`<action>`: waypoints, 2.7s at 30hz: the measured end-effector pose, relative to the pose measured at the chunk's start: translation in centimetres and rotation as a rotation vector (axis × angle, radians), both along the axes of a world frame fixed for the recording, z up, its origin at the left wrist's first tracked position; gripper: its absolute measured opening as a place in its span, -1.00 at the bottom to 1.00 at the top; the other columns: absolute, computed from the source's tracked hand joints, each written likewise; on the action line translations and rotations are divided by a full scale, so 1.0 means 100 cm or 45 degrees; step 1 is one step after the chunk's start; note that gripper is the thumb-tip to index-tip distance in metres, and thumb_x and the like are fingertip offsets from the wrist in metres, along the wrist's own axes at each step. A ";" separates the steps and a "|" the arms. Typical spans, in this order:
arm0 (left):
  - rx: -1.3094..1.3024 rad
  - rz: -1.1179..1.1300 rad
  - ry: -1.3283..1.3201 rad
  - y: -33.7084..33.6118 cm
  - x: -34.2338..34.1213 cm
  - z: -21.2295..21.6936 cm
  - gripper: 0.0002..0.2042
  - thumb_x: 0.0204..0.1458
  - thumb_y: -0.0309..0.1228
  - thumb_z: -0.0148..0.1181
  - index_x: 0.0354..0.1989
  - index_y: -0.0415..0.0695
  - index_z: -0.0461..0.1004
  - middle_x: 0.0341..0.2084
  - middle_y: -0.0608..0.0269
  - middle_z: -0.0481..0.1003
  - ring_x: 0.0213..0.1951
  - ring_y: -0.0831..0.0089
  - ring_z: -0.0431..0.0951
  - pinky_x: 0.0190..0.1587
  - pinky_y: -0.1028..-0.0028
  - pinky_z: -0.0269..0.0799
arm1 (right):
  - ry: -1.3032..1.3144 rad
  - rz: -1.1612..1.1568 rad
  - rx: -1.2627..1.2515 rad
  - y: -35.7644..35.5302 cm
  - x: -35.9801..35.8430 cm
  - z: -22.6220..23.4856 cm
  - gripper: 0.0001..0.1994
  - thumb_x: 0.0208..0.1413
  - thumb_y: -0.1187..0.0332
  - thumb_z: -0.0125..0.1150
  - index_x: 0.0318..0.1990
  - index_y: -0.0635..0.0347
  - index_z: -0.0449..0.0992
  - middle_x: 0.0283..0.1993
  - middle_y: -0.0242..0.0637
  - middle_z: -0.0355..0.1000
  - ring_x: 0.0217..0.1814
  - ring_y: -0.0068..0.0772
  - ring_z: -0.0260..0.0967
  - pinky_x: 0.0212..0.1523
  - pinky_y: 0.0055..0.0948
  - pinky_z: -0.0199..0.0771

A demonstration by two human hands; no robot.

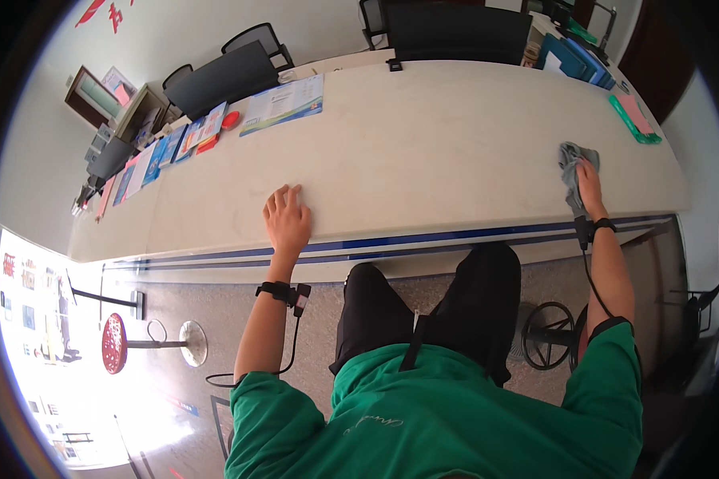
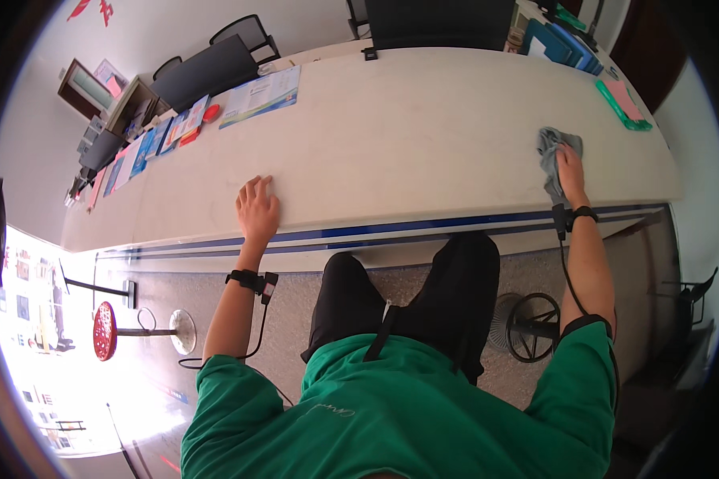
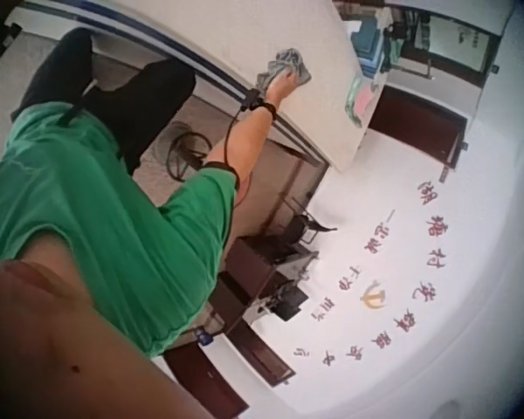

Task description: Wiping down a long service counter with a cloth.

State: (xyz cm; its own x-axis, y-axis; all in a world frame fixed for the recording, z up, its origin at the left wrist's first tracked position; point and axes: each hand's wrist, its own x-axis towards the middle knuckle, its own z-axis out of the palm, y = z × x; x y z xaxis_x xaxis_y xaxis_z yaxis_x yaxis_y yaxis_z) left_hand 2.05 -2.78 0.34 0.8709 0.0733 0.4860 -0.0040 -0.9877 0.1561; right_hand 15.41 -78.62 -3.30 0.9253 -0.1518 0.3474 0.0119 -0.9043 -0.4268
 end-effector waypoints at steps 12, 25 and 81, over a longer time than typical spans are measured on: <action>-0.094 -0.001 -0.047 -0.004 -0.011 0.015 -0.54 -0.01 -0.21 0.21 0.09 -0.08 0.50 0.12 0.05 0.42 0.22 0.05 0.34 0.29 0.04 0.19 | 0.318 -0.470 -0.602 0.101 0.139 -0.014 -0.39 0.42 -0.07 -0.33 0.49 0.03 0.11 0.60 -0.26 0.00 0.65 -0.17 -0.14 0.46 0.36 -0.06; -0.088 0.030 -0.078 -0.001 -0.010 0.015 -0.56 -0.01 -0.24 0.17 0.08 -0.07 0.51 0.10 0.09 0.43 0.22 0.07 0.35 0.28 0.07 0.21 | -0.294 0.966 -0.337 0.564 0.079 0.015 -0.54 0.32 0.23 0.05 0.32 0.12 0.36 0.44 -0.11 0.27 0.51 -0.02 0.10 0.40 0.02 0.18; -0.015 0.008 -0.080 0.004 -0.006 -0.002 -0.58 0.10 -0.28 0.07 0.16 -0.04 0.46 0.18 0.08 0.41 0.28 0.09 0.31 0.36 0.09 0.14 | -0.117 0.500 -0.255 0.337 0.027 0.022 -0.56 0.32 0.56 -0.10 0.33 0.20 0.37 0.40 -0.01 0.31 0.51 -0.02 0.16 0.46 -0.13 0.23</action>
State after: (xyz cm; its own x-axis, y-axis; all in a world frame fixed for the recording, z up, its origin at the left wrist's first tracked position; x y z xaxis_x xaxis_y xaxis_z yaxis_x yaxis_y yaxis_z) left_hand 1.46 -2.38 0.12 0.8384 0.0846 0.5384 -0.0080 -0.9858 0.1675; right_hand 18.15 -44.94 -1.11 0.8634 0.2834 0.4173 0.4003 -0.8883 -0.2250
